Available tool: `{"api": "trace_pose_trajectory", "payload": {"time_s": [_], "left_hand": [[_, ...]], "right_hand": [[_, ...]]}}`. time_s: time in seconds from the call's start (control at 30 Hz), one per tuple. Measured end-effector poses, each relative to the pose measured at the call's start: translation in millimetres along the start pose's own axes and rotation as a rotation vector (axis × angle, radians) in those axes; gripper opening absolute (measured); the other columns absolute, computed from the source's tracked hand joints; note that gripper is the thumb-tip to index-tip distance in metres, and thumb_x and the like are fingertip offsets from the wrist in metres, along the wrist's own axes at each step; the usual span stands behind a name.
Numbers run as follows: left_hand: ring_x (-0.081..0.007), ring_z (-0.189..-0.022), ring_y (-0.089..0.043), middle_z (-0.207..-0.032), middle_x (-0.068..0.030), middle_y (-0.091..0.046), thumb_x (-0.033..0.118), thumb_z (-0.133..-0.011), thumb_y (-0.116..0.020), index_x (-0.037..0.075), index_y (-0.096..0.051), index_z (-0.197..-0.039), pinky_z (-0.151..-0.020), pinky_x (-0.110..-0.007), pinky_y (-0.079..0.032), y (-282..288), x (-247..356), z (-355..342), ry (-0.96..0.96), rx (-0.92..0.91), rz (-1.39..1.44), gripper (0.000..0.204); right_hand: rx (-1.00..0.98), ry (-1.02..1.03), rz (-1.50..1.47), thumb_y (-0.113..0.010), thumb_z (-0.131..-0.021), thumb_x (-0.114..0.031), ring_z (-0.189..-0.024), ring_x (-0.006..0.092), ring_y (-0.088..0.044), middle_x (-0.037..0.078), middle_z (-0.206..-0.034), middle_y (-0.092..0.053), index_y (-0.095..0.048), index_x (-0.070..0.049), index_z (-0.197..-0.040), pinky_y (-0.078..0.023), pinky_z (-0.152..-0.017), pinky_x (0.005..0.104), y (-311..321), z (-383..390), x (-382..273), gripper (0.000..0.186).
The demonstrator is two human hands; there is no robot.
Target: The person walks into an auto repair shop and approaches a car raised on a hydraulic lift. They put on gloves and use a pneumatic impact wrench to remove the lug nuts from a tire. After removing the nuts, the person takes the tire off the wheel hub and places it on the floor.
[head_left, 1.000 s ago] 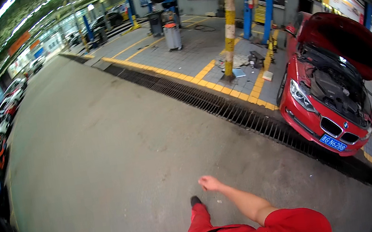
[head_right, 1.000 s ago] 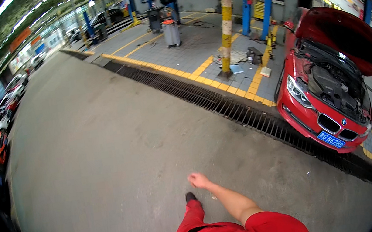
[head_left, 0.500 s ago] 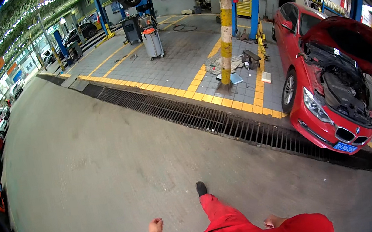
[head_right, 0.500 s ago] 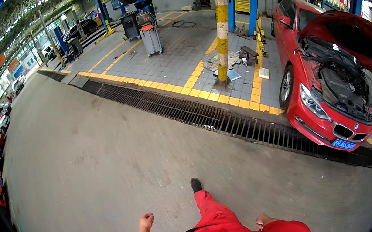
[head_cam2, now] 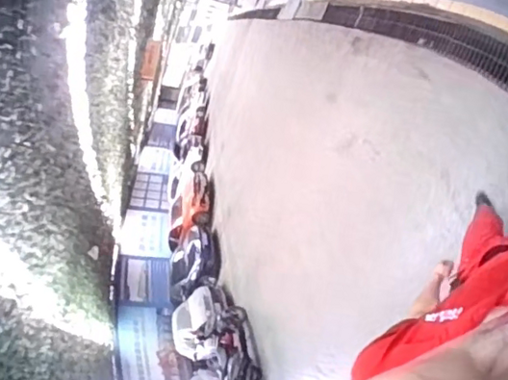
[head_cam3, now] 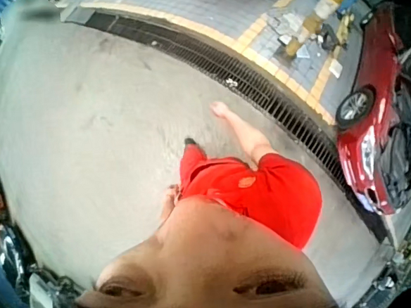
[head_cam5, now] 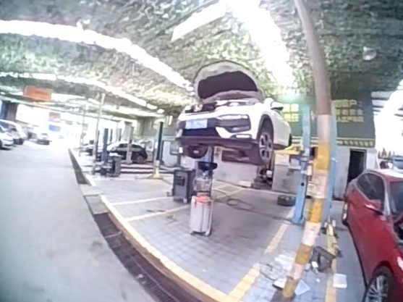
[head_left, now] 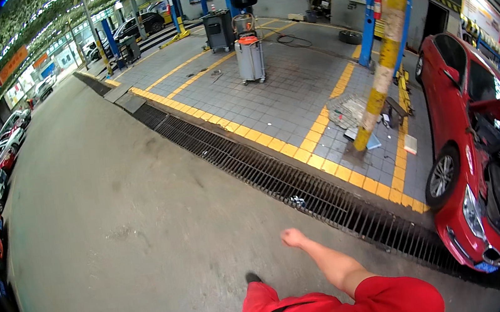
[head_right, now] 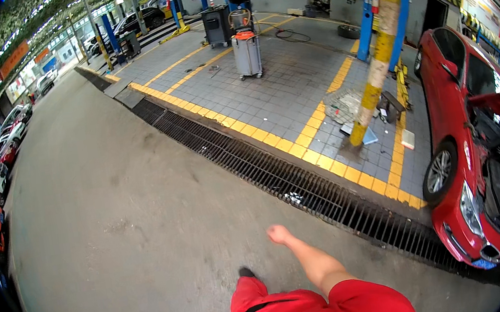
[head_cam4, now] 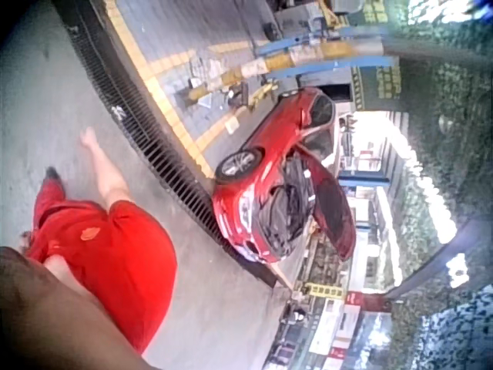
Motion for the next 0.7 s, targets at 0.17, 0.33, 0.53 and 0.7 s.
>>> {"api": "trace_pose_trajectory", "payload": {"time_s": [0.17, 0.33, 0.53, 0.7], "left_hand": [[-0.0197, -0.074, -0.067, -0.086, -0.0063, -0.073, 0.011, -0.090, -0.073, 0.004, -0.075, -0.108, -0.069, -0.036, -0.056, 40, 78, -148, 0.354, 0.254, -0.191, 0.019], [-0.0183, -0.074, -0.068, -0.084, -0.0062, -0.074, 0.013, -0.093, -0.070, 0.005, -0.077, -0.102, -0.069, -0.036, -0.056, 128, 230, -301, 0.330, 0.271, -0.335, 0.014], [-0.0131, -0.081, -0.067, -0.093, -0.0039, -0.078, 0.018, -0.096, -0.070, 0.004, -0.077, -0.103, -0.076, -0.032, -0.056, 283, 425, -495, 0.232, 0.400, -0.520, 0.017], [-0.0166, -0.084, -0.071, -0.097, -0.0068, -0.079, 0.023, -0.095, -0.073, 0.002, -0.075, -0.108, -0.078, -0.035, -0.057, 365, 589, -681, -0.052, 0.501, -0.428, 0.025]], "right_hand": [[-0.045, 0.072, -0.494, -0.061, -0.105, -0.029, -0.072, 0.0111, -0.066, 0.001, -0.079, -0.072, -0.071, -0.010, -0.107, -0.055, -0.069, 0.0334, 23, -193, -146, 0.021], [-0.371, 0.318, 0.651, -0.058, -0.092, -0.027, -0.079, 0.0361, -0.072, 0.020, -0.090, -0.076, -0.077, -0.007, -0.084, -0.056, -0.074, 0.0488, -13, -321, -38, 0.029], [-0.381, -0.791, -0.123, -0.057, -0.100, -0.019, -0.070, 0.0198, -0.071, 0.008, -0.082, -0.074, -0.076, -0.005, -0.090, -0.057, -0.061, 0.0384, 29, -343, -1, 0.026], [-0.321, -1.054, -0.294, -0.056, -0.102, -0.015, -0.062, 0.0201, -0.067, 0.007, -0.077, -0.071, -0.073, -0.006, -0.089, -0.055, -0.054, 0.0384, 39, -431, 14, 0.024]]}}
Point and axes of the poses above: each hand's wrist, its own z-axis away from the middle knuckle, its own y-axis out of the back of the hand, x = y × z, the point moved 2 cm from there along -z, towards the middle knuckle
